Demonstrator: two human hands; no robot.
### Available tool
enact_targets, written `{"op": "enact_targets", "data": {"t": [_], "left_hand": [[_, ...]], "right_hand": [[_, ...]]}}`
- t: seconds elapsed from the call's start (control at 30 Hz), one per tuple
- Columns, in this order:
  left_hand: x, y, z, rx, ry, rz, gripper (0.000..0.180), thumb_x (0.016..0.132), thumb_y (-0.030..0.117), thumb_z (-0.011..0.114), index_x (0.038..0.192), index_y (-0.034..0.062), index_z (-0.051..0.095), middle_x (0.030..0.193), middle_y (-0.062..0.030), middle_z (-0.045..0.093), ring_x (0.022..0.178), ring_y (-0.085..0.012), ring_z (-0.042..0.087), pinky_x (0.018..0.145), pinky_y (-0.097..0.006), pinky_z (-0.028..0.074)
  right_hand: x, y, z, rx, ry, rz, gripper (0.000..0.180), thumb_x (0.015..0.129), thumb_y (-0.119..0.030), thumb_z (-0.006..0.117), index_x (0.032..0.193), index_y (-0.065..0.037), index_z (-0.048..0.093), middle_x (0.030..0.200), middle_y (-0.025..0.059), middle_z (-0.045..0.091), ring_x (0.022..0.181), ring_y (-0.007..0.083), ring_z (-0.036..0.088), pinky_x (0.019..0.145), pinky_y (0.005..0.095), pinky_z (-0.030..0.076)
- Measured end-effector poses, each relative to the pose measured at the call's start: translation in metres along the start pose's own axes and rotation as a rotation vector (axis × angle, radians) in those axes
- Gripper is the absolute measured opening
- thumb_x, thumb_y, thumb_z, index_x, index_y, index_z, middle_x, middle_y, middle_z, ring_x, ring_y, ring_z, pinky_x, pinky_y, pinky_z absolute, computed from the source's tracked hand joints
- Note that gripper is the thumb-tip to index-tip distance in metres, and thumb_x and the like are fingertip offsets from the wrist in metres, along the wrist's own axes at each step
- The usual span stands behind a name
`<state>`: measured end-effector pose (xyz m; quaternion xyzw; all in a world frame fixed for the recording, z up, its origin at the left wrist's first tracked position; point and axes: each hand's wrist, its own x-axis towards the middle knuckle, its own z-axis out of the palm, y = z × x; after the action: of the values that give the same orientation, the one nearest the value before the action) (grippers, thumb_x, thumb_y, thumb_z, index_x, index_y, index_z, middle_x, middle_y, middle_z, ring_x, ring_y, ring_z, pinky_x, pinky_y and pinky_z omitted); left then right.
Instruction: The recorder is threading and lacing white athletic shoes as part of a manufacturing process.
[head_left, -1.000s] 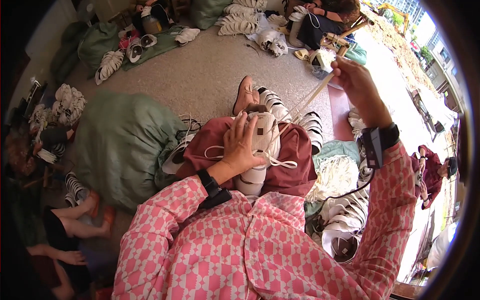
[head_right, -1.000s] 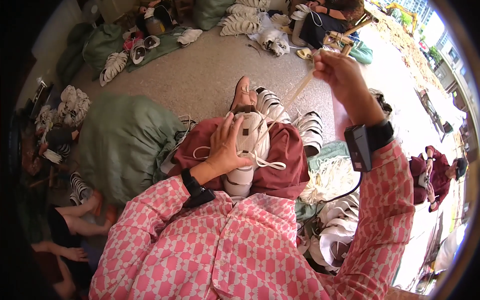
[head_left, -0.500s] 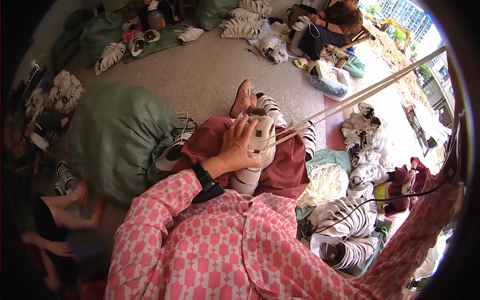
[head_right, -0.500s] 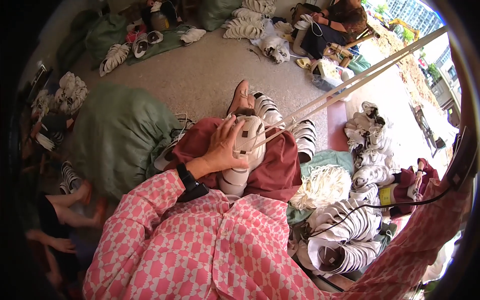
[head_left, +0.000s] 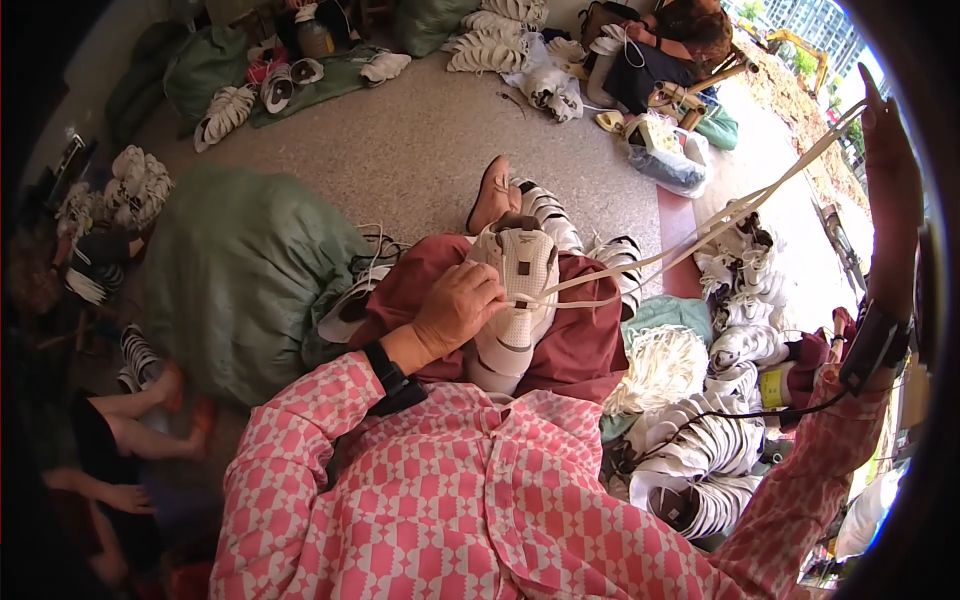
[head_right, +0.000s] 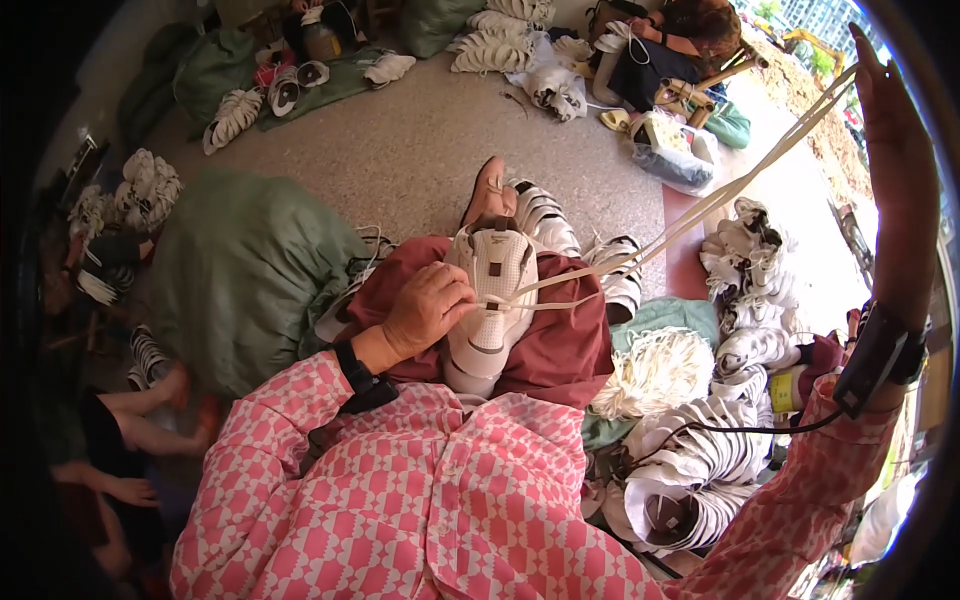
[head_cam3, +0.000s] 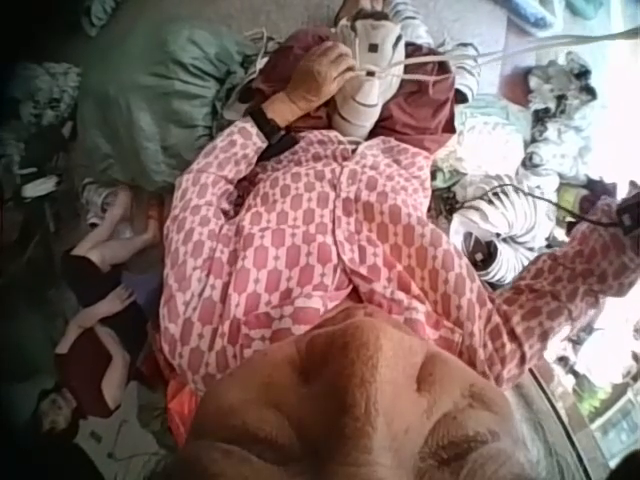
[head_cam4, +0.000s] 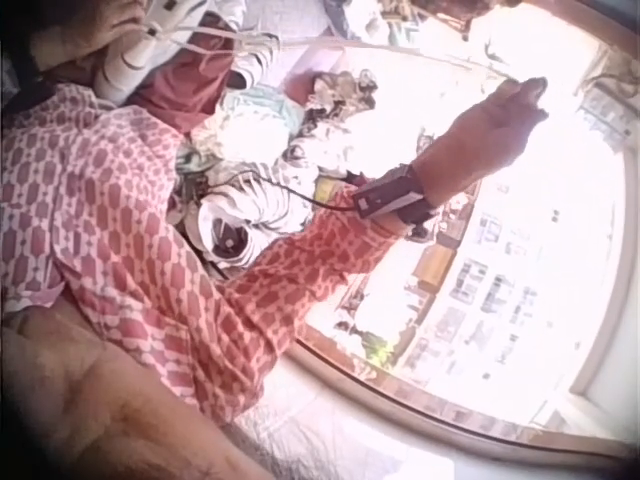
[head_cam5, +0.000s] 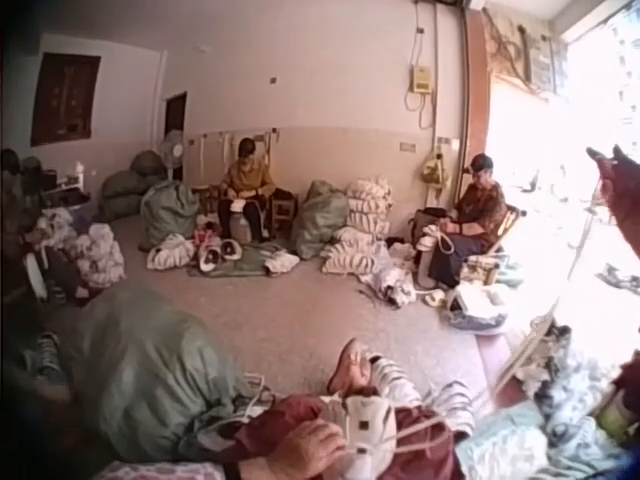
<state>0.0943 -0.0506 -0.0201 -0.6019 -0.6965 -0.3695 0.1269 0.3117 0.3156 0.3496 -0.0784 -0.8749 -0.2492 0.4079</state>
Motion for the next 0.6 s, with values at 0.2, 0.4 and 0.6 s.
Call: {"op": "enact_targets", "data": {"t": [0.2, 0.4, 0.6], "left_hand": [[-0.007, -0.002, 0.004, 0.15, 0.001, 0.036, 0.017, 0.076, 0.014, 0.073, 0.083, 0.0096, 0.058, 0.086, -0.0052, 0.053, 0.083, -0.0252, 0.057, 0.075, -0.037, 0.046], [-0.001, 0.015, 0.004, 0.189, -0.086, -0.009, 0.013, 0.08, 0.011, 0.067, 0.086, 0.0081, 0.055, 0.087, -0.0076, 0.052, 0.085, -0.0271, 0.057, 0.075, -0.038, 0.045], [0.001, 0.013, -0.01, -0.07, -0.274, -0.154, 0.017, 0.08, 0.009, 0.067, 0.091, 0.0057, 0.055, 0.095, -0.0108, 0.052, 0.091, -0.0307, 0.057, 0.078, -0.04, 0.046]], "right_hand": [[-0.011, -0.083, 0.048, 1.591, 0.269, 0.86, 0.034, 0.104, -0.016, 0.044, 0.131, 0.004, 0.05, 0.133, 0.0219, 0.056, 0.115, 0.0226, 0.061, 0.101, 0.0368, 0.049], [-0.13, -0.246, 0.094, 1.372, -0.591, 0.271, 0.012, 0.094, -0.009, 0.06, 0.103, -0.003, 0.056, 0.083, 0.0099, 0.069, 0.073, 0.021, 0.069, 0.06, 0.0337, 0.051], [-0.18, -0.316, 0.164, 1.026, -0.501, 0.175, 0.007, 0.091, -0.012, 0.058, 0.094, -0.007, 0.055, 0.081, 0.0145, 0.065, 0.075, 0.037, 0.064, 0.061, 0.0451, 0.047]]}}
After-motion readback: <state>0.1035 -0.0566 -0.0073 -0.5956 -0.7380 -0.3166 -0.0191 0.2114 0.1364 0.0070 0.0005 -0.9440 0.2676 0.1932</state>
